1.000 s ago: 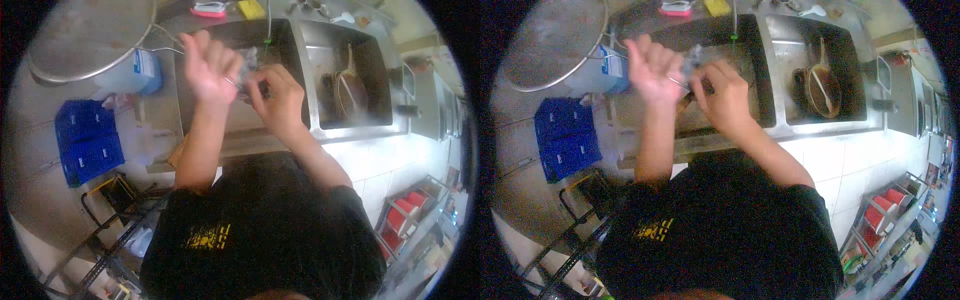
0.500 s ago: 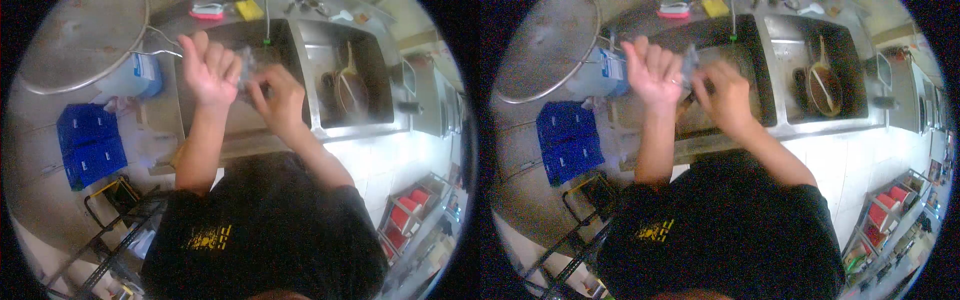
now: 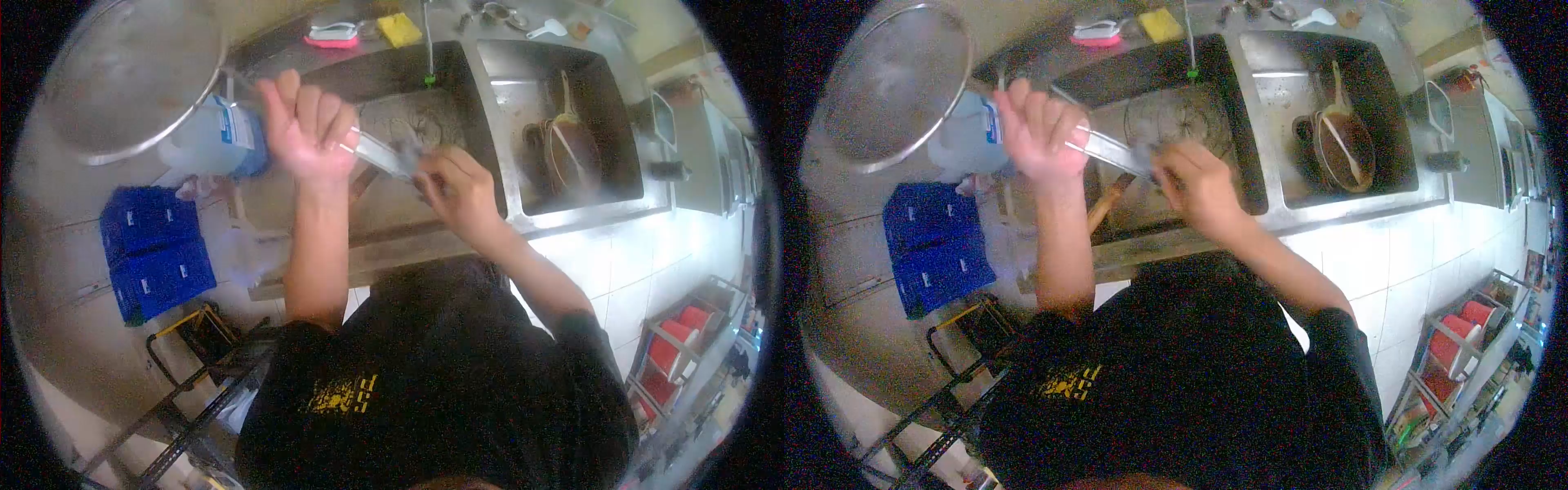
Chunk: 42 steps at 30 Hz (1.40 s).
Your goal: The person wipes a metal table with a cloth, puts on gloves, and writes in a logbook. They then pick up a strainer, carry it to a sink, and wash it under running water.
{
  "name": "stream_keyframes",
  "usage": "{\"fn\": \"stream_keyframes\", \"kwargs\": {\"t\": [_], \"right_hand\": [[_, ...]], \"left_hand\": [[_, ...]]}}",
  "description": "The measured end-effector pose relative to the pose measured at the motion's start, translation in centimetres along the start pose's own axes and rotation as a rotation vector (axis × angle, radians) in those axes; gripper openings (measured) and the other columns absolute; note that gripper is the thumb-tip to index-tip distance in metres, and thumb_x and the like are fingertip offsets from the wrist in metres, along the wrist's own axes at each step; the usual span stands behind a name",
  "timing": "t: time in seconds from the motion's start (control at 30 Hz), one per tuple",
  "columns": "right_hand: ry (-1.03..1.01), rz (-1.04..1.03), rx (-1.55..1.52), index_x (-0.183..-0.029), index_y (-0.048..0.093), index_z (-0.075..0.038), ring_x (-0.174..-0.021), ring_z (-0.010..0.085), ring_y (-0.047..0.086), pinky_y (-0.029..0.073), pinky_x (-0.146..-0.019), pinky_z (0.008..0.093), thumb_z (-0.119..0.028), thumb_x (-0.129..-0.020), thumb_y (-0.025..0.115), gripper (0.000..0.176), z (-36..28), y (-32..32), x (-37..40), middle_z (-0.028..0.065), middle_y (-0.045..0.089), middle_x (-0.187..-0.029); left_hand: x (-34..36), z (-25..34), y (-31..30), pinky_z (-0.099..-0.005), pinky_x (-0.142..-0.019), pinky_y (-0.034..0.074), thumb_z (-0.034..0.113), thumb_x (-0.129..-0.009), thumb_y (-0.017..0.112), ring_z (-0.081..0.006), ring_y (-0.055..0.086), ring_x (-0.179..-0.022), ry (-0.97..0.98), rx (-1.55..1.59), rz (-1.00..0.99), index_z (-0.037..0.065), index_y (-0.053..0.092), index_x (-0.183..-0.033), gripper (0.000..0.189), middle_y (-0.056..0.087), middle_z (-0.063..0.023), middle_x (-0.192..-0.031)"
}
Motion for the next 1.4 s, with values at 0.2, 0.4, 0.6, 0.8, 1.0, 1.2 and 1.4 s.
{"fn": "stream_keyframes", "kwargs": {"t": [0.2, 0.4, 0.6, 0.8, 1.0, 1.2, 1.4], "right_hand": [[-0.133, -0.168, 0.017, -0.098, 0.069, -0.006, -0.079, 0.0249, 0.062, 0.054, -0.068, 0.0337, 0.004, -0.067, 0.073, 0.033, -0.7, -0.8, 0.4, 0.0091, 0.062, -0.087], [-0.190, -0.086, 0.013, -0.096, 0.071, -0.006, -0.077, 0.0244, 0.061, 0.052, -0.066, 0.0352, 0.003, -0.067, 0.074, 0.030, -3.0, -0.6, -2.4, 0.0080, 0.061, -0.087], [-0.234, -0.187, -0.033, -0.101, 0.068, -0.006, -0.084, 0.0291, 0.061, 0.052, -0.073, 0.0372, -0.003, -0.073, 0.068, 0.029, -3.0, -0.7, -1.6, 0.0114, 0.061, -0.093], [-0.226, -0.248, -0.107, -0.101, 0.069, -0.006, -0.084, 0.0285, 0.060, 0.051, -0.073, 0.0368, -0.002, -0.072, 0.069, 0.030, -0.8, -0.4, -0.7, 0.0106, 0.061, -0.093], [-0.117, -0.330, -0.077, -0.103, 0.070, -0.007, -0.086, 0.0268, 0.061, 0.051, -0.075, 0.0344, 0.001, -0.074, 0.068, 0.030, 1.3, -3.0, 2.8, 0.0110, 0.062, -0.097], [0.673, 0.038, -0.595, -0.106, 0.066, -0.003, -0.096, 0.0115, 0.059, 0.046, -0.084, 0.0263, -0.011, -0.093, 0.061, 0.016, 7.7, -5.8, 6.5, 0.0064, 0.065, -0.106], [0.544, -0.036, -0.616, -0.111, 0.064, -0.003, -0.096, 0.0172, 0.062, 0.046, -0.090, 0.0289, -0.018, -0.095, 0.057, 0.023, 2.4, -1.8, 0.9, 0.0105, 0.067, -0.105]], "left_hand": [[0.7, 0.5, -0.4, -0.0228, -0.035, 0.025, 0.041, -0.103, 0.036, -0.0073, 0.020, -0.038, 0.002, 0.020, 0.011, 0.017, 0.032, -0.067, 0.043, 0.025, 0.0039, -0.045], [0.6, 0.0, -0.6, -0.0226, -0.034, 0.024, 0.042, -0.102, 0.037, -0.0072, 0.020, -0.038, -0.016, 0.042, 0.080, 0.018, 0.033, -0.068, 0.042, 0.024, 0.0051, -0.045], [1.0, -1.1, -0.8, -0.0210, -0.036, 0.031, 0.035, -0.102, 0.041, -0.0067, 0.024, -0.037, -0.017, -0.017, 0.102, 0.015, 0.035, -0.069, 0.039, 0.026, 0.0044, -0.047], [1.0, -0.9, -0.4, -0.0227, -0.036, 0.030, 0.034, -0.102, 0.042, -0.0076, 0.025, -0.037, -0.004, -0.105, 0.096, 0.015, 0.034, -0.068, 0.039, 0.026, 0.0032, -0.047], [-0.2, 0.4, -0.5, -0.0234, -0.033, 0.028, 0.038, -0.102, 0.040, -0.0084, 0.027, -0.035, -0.086, -0.161, 0.018, 0.016, 0.033, -0.069, 0.040, 0.029, 0.0018, -0.046], [-0.2, 1.6, -1.3, -0.0243, -0.031, 0.027, 0.046, -0.101, 0.035, -0.0095, 0.027, -0.033, -0.140, -0.130, 0.000, 0.016, 0.032, -0.068, 0.045, 0.029, 0.0010, -0.045], [0.3, -1.3, -0.4, -0.0235, -0.029, 0.024, 0.053, -0.099, 0.034, -0.0086, 0.022, -0.032, -0.192, -0.188, 0.043, 0.017, 0.030, -0.065, 0.050, 0.026, 0.0026, -0.044]]}}
Point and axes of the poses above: each hand's wrist, its own x-axis away from the middle knuckle, its own y-axis out of the palm, z = x × y, the point moved 6 cm from there along -x, towards the middle knuckle
